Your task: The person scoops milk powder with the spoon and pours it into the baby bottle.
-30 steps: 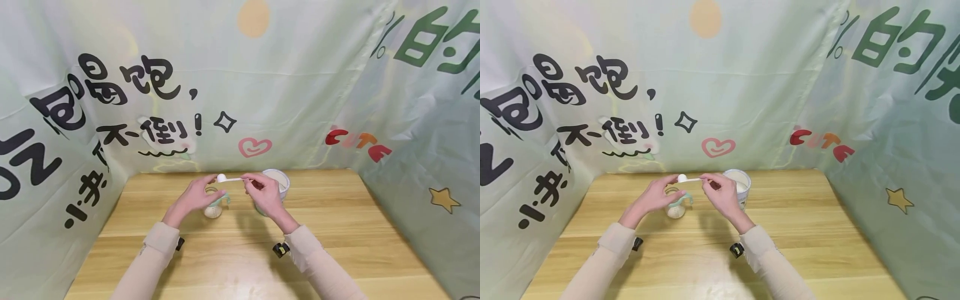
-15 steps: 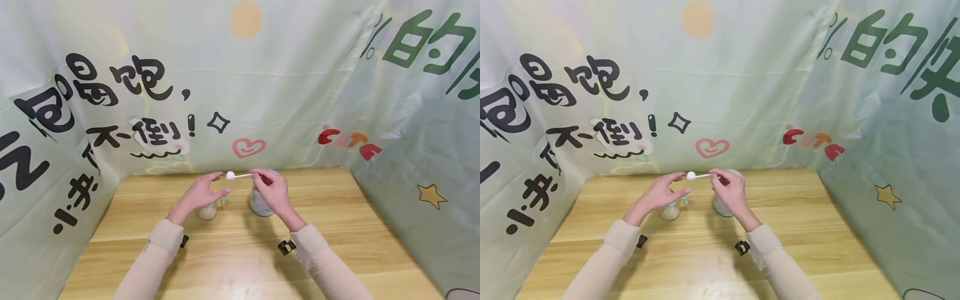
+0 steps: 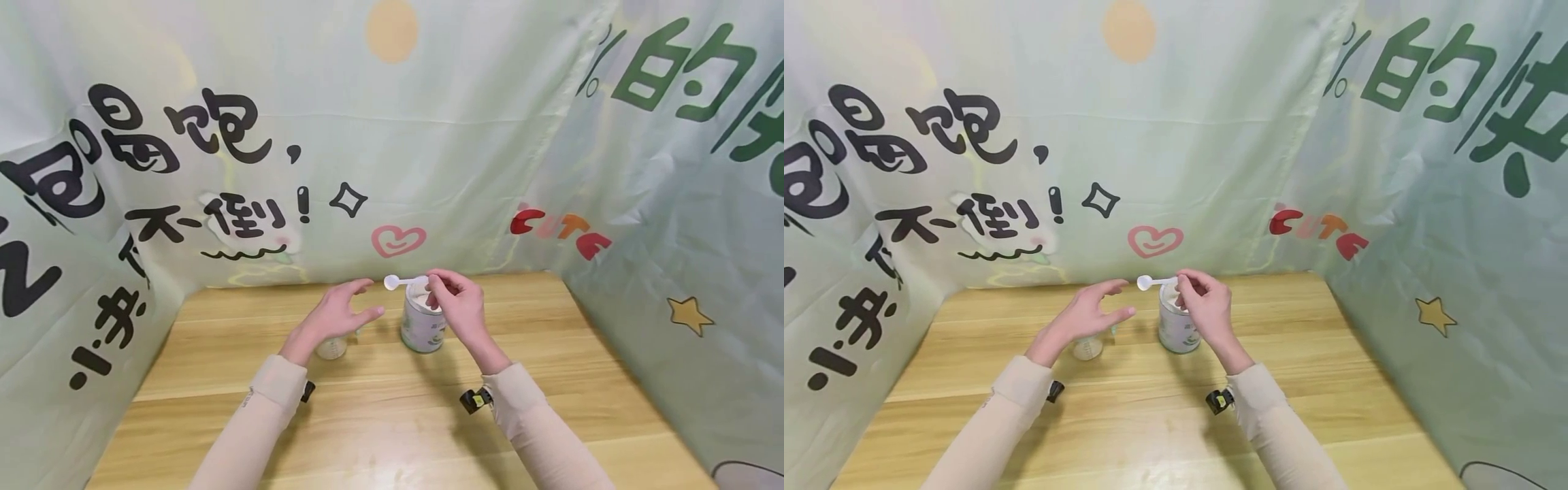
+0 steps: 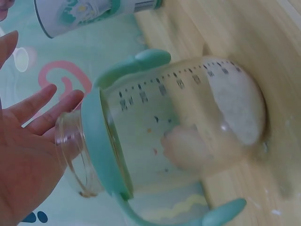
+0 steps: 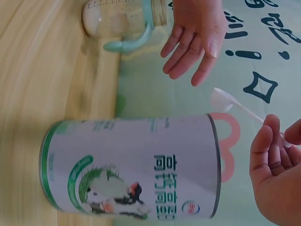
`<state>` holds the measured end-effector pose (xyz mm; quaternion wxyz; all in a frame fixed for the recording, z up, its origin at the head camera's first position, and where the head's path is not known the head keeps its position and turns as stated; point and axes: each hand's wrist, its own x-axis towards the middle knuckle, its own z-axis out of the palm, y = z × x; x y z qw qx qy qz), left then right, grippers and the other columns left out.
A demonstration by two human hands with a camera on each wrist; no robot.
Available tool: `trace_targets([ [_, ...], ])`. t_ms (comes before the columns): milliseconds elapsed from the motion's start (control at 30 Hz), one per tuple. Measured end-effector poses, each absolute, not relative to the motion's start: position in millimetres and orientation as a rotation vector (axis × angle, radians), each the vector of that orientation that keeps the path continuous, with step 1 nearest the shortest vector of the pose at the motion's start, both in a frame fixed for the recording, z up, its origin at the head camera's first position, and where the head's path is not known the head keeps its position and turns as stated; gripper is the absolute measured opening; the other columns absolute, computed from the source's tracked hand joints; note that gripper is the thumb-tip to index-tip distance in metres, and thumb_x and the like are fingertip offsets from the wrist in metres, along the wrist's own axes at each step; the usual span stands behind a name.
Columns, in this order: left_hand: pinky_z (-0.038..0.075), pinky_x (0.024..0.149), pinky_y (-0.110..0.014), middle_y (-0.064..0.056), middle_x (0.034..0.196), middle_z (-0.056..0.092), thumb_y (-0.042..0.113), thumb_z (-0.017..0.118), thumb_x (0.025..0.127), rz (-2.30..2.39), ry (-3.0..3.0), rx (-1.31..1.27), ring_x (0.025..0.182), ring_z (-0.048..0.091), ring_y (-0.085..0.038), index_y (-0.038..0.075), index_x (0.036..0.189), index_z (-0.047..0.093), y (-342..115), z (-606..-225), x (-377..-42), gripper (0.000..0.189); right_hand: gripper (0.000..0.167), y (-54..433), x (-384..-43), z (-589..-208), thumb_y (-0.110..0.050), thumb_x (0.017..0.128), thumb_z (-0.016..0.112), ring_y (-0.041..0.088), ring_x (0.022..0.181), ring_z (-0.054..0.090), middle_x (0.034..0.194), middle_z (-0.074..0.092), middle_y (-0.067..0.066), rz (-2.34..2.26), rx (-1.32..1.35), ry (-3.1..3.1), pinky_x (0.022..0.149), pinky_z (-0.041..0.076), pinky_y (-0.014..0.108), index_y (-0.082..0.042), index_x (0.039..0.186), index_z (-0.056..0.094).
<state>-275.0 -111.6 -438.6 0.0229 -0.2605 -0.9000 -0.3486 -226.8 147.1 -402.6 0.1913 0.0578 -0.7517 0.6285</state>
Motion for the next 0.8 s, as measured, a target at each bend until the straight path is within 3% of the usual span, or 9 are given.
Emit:
trace_targets([
  [200,0.049,0.114,-0.055,-0.014,0.147,0.064,0.059,0.071,0.094,-1.091,-2.781,-0.825,0.136,0.061,-0.033,0.013,0.153,0.053,-102.0,-439.4,-277.8,0.078,0.02,158.0,-226.1,-401.2,-0.015,0.103,0.068,0.008,0.061,0.064,0.086,0.073,0.017,1.731,0.13,-2.115,0.059,0.056,0.023,0.0,0.111,0.077],
  [800,0.05,0.115,-0.053,-0.015,0.147,0.064,0.06,0.071,0.094,-1.091,-2.79,-0.897,0.137,0.06,-0.032,0.014,0.155,0.05,-69.2,-440.7,-284.8,0.08,0.02,190.3,-220.5,-403.4,-0.015,0.102,0.069,0.008,0.06,0.063,0.085,0.071,0.019,1.708,0.058,-2.087,0.059,0.056,0.022,0.001,0.11,0.077],
])
